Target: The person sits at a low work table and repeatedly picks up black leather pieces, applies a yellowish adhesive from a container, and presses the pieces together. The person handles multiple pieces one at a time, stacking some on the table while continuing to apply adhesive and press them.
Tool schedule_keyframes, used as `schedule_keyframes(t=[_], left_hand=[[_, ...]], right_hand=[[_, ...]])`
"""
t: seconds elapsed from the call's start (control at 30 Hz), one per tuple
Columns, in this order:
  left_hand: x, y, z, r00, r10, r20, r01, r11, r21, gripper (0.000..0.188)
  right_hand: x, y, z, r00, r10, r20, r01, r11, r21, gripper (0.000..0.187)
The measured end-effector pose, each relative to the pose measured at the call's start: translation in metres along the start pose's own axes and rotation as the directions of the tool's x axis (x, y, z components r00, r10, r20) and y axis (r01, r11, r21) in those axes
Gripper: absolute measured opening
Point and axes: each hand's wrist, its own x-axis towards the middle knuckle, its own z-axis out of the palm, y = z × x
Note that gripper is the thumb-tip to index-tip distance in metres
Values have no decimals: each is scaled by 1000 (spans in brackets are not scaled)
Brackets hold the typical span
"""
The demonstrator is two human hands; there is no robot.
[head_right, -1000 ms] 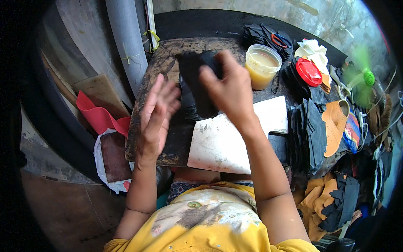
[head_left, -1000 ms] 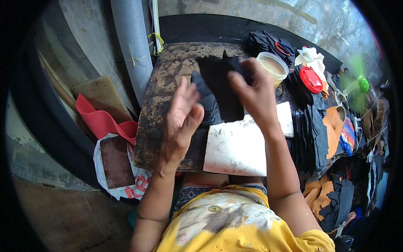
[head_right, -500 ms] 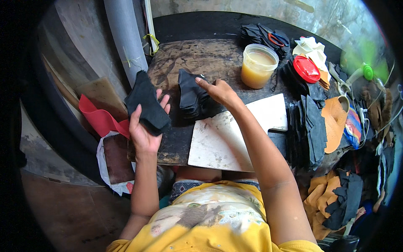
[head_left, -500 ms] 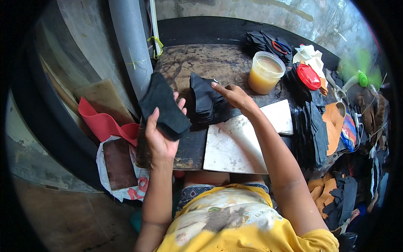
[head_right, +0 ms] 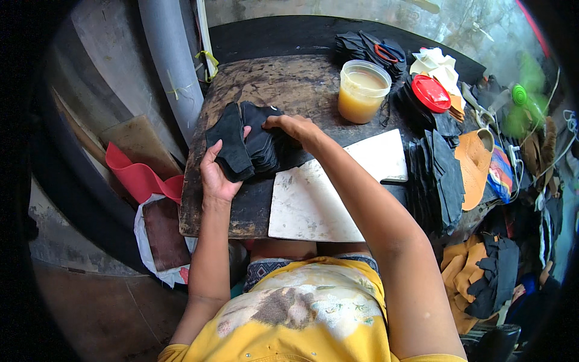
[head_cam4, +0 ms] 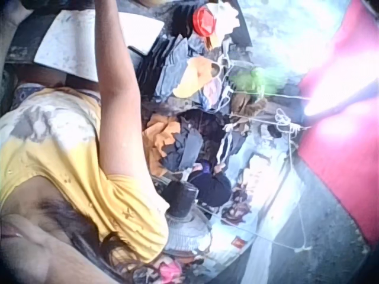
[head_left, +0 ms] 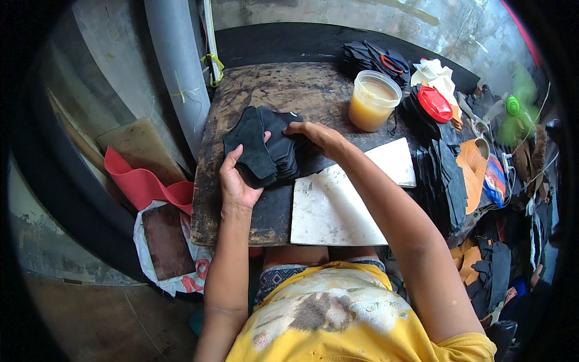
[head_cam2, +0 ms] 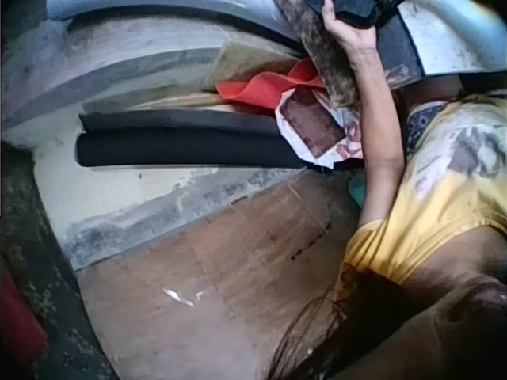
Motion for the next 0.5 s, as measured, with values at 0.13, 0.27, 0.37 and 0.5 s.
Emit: schedule_keyframes(t=[0.13, 0.27, 0.37, 0.5], left_hand=[[-1, 1, -10, 998, -7, 65, 10, 999, -48, 63], [-2, -2, -17, 994, 2, 109, 4, 998, -55, 64], [-1, -3, -18, 996, 18, 92, -14, 999, -38, 64], [-5, 0, -16, 997, 4, 73, 2, 996, -84, 62]], right_hand=[[0, 1, 12, 984, -5, -176, -10, 996, -86, 64], [-3, 4, 17, 985, -41, -167, 52, 997, 59, 77], [-4, 6, 20, 976, -44, -212, 66, 993, 98, 86], [-3, 8, 25, 944, -104, -312, 139, 986, 93, 89]])
